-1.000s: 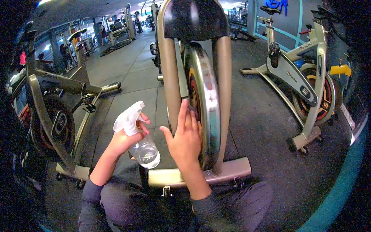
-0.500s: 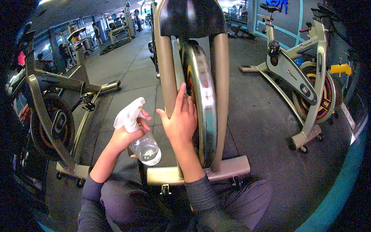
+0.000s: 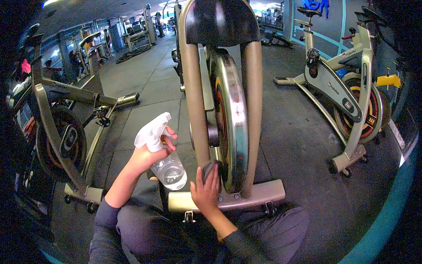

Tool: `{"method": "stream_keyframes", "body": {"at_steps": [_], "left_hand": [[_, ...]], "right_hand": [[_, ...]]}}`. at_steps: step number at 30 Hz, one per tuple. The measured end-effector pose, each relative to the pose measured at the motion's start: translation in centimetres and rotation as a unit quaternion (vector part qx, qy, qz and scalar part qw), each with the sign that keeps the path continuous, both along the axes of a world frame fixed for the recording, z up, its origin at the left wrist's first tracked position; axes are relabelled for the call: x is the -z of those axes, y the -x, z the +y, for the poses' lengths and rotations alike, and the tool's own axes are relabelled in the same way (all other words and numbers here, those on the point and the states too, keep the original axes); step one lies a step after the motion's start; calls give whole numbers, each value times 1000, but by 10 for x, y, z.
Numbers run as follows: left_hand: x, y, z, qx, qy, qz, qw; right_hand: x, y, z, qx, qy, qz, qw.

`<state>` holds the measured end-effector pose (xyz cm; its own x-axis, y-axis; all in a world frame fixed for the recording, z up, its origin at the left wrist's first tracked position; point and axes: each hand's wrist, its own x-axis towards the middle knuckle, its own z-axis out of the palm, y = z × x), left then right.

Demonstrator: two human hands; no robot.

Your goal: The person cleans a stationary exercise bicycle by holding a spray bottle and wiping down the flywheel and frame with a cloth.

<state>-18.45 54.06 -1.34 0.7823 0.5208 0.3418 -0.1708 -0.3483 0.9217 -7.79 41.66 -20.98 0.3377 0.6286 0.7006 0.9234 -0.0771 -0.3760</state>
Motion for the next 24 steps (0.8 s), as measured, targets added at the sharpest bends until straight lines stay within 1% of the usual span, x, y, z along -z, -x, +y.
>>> {"method": "stream_keyframes", "body": {"at_steps": [1, 2, 4, 5, 7, 8, 9, 11, 15, 17, 18, 19, 21, 22, 24], "left_hand": [[-1, 0, 0, 3, 1, 2, 1000], [-1, 1, 0, 6, 2, 4, 1000], [1, 1, 1, 8, 5, 0, 1000], [1, 1, 2, 10, 9, -4, 1000], [0, 1, 1, 6, 9, 0, 1000], [-1, 1, 0, 1, 11, 7, 1000], [-1, 2, 0, 1, 10, 6, 1000], [-1, 2, 0, -1, 11, 10, 1000], [2, 3, 2, 5, 13, -2, 1000], [-1, 3, 1, -5, 2, 26, 1000], [-1, 4, 1, -7, 1, 27, 1000], [0, 4, 2, -2, 5, 14, 1000], [1, 5, 2, 5, 9, 1, 1000], [2, 5, 3, 4, 16, -6, 1000], [4, 5, 5, 7, 24, -12, 1000]], "right_hand": [[16, 4, -9, -5, 41, -5, 999], [35, 8, -18, -5, 39, -6, 999], [70, 16, -37, -11, 150, 49, 987], [76, 16, -43, -10, 150, 48, 987], [77, 15, -51, -56, 137, 48, 988], [78, 17, -51, -61, 112, 58, 990], [72, 18, -50, -62, 111, 57, 990], [58, 15, -43, -90, 12, 74, 993], [4, 8, -29, -76, -4, 58, 995], [-24, 0, -21, -63, -5, 32, 998], [-35, -3, -19, -42, -12, 38, 998], [-40, -7, -20, -43, -13, 38, 998], [-50, -12, -24, -86, -58, 143, 984], [-60, -10, -27, -82, -73, 163, 980], [-51, -13, -29, -91, -79, 168, 978]]}}
